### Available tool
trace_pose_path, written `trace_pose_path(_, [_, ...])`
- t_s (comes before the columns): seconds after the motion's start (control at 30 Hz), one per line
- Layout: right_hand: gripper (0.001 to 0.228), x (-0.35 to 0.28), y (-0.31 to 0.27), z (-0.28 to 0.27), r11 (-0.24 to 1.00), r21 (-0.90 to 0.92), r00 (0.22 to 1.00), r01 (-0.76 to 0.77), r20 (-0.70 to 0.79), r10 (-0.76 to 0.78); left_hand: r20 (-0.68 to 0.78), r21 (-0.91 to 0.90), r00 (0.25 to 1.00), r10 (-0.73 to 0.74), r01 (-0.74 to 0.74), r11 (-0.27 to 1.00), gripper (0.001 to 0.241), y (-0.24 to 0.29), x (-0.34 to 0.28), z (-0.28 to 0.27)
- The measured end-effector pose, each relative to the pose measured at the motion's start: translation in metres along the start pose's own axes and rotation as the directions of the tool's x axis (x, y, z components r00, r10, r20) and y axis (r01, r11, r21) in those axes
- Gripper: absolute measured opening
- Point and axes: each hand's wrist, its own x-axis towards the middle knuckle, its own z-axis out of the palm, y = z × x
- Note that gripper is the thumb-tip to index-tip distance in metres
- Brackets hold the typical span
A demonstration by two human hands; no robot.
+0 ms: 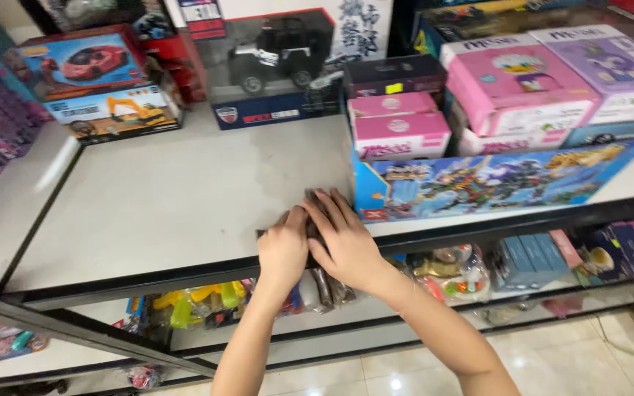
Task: Cleaning and organizing toy boxes on the shelves in a toy store.
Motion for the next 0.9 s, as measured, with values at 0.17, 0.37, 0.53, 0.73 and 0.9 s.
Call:
trace_pose_path(0.17, [0.054,0.011,0.002,0.002,0.969,0.205,0.978,-0.140,0.178,0.104,0.088,-0.093,0.996,0.035,-0.027,0.995,0.021,-0.017,0.013,-0.009])
trace_pose_path(0.37, [0.044,0.015,-0.003,0.013,0.964,0.104,0.954,-0.244,0.205,0.219,0.436,-0.122,0.891,0.124,-0.078,0.989,0.043,-0.039,0.050,-0.046])
trace_pose_path(0.53, [0.062,0.036,-0.027,0.030,0.963,-0.189,0.943,-0.192,0.238,0.234,0.592,0.349,0.794,0.138,-0.407,0.844,0.066,-0.130,0.124,-0.009])
trace_pose_path(0.73, [0.075,0.095,-0.042,0.068,0.971,-0.220,0.635,-0.095,0.738,0.229,0.549,0.285,0.827,-0.124,-0.046,0.958,0.074,-0.235,0.153,0.032])
trace_pose_path(0.9, [0.064,0.124,-0.019,0.132,0.960,-0.264,0.717,-0.090,0.651,0.247,0.493,0.030,0.862,0.117,-0.152,0.988,0.054,-0.282,0.166,0.048])
